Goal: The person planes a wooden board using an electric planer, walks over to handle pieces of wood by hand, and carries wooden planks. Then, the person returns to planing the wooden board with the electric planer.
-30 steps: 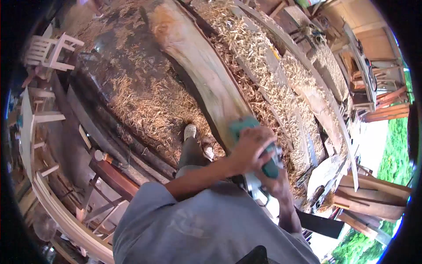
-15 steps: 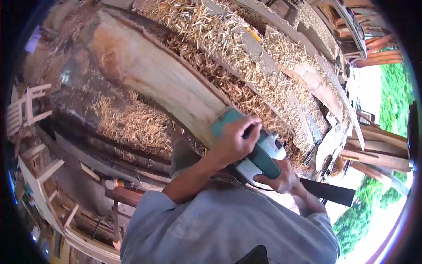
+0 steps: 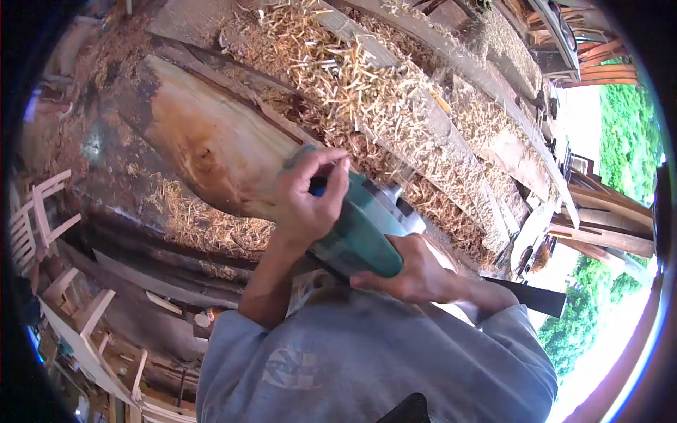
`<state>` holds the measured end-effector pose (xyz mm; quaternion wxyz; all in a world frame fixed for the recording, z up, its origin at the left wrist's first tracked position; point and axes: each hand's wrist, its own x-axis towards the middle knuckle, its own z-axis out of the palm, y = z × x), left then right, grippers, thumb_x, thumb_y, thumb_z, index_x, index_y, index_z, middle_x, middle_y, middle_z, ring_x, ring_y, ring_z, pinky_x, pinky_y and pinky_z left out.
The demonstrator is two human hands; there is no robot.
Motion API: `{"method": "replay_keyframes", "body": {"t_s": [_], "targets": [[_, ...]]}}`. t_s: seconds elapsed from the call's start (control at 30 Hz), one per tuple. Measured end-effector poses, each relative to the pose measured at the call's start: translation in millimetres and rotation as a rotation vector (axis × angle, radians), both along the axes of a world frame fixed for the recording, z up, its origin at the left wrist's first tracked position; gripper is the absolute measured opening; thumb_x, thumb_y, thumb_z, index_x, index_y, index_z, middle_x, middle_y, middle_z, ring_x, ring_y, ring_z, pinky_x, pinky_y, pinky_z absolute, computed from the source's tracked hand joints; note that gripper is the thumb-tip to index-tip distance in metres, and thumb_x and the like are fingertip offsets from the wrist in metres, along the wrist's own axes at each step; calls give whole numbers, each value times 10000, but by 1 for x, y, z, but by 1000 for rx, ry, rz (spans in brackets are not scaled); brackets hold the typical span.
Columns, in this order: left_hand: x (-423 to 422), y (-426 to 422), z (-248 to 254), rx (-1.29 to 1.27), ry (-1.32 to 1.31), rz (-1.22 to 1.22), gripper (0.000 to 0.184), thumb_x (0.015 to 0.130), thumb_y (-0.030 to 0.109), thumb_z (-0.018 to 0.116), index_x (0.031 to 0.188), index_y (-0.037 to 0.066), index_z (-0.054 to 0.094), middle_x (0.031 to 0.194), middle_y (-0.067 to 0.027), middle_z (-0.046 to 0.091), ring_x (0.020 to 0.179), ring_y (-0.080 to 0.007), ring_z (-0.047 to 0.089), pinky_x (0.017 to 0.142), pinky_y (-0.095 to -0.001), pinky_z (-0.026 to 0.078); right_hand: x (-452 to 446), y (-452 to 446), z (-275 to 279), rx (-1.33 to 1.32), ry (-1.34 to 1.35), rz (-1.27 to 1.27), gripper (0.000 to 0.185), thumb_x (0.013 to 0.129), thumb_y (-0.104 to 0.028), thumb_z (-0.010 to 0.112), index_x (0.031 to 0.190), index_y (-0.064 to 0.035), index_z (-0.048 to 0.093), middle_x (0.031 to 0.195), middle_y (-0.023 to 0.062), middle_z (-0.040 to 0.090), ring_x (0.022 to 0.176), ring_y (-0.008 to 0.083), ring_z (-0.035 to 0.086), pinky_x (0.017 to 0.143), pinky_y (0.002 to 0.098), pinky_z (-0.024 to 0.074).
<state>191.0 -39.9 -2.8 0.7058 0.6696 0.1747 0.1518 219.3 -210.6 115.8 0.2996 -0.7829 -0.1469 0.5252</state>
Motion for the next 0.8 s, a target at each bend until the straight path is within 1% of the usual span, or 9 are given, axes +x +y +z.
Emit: {"method": "replay_keyframes", "body": {"t_s": [0.13, 0.2, 0.27, 0.33, 0.4, 0.5, 0.57, 0.67, 0.8], "targets": [[15, 51, 12, -49, 19, 39, 145, 934, 95, 667, 1053, 15, 687, 715, -22, 647, 586, -66, 570, 536, -226, 456, 10, 46, -11, 134, -48, -51, 500, 764, -402, 823, 1036, -8, 682, 808, 185, 702, 736, 286, 705, 690, 407, 542], [24, 78, 12, -73, 20, 98, 154, 935, 102, 661, 1055, 8, 685, 720, -24, 641, 594, -72, 567, 554, -224, 450, 16, 74, -15, 230, -147, -43, 527, 799, -428, 800, 1082, -1, 673, 848, 120, 720, 760, 175, 680, 713, 355, 533], [34, 113, 8, -112, 6, 109, 133, 929, 97, 668, 1042, 29, 690, 720, -21, 634, 615, -60, 562, 558, -222, 449, 27, 103, -28, 241, -185, 38, 512, 805, -424, 788, 1101, -22, 676, 867, 118, 725, 751, 193, 689, 713, 359, 543], [45, 150, 12, 53, 41, 164, 160, 932, 128, 670, 1053, 27, 690, 714, -19, 627, 588, -69, 546, 550, -224, 438, 46, 143, -21, 160, -140, 134, 510, 802, -460, 764, 1068, -31, 692, 844, 143, 719, 718, 247, 698, 687, 389, 556], [53, 192, 4, 56, 51, 193, 175, 925, 137, 670, 1048, 14, 689, 713, -14, 619, 589, -75, 541, 562, -220, 431, 54, 179, -56, 445, -617, 470, 534, 800, -519, 729, 957, -9, 711, 784, 188, 698, 679, 314, 691, 661, 425, 559], [61, 218, 8, 154, 12, 250, 183, 916, 129, 672, 1041, -4, 685, 707, -10, 606, 581, -81, 529, 552, -227, 421, 63, 210, -49, 396, -478, 266, 582, 809, -572, 686, 850, 8, 715, 737, 233, 670, 689, 370, 684, 664, 451, 561], [64, 214, 18, 192, 21, 260, 198, 914, 137, 671, 1036, -19, 681, 690, -8, 590, 585, -82, 523, 557, -230, 414, 62, 210, -58, 499, -709, 373, 598, 812, -574, 680, 820, 23, 712, 717, 250, 658, 707, 400, 687, 677, 463, 562], [55, 185, -1, 160, -14, 241, 212, 916, 148, 673, 1035, -28, 679, 682, -3, 575, 598, -83, 518, 571, -235, 413, 45, 170, -60, 451, -587, 237, 577, 821, -574, 672, 827, 0, 724, 737, 244, 667, 740, 428, 686, 700, 470, 562], [12, 49, 16, 146, 108, 176, 169, 929, 147, 675, 1028, 13, 703, 726, -13, 631, 621, -84, 561, 575, -228, 450, 2, 34, -41, 336, -721, 630, 385, 858, -522, 654, 1050, -199, 734, 765, 178, 672, 746, 401, 673, 732, 478, 550]]}}
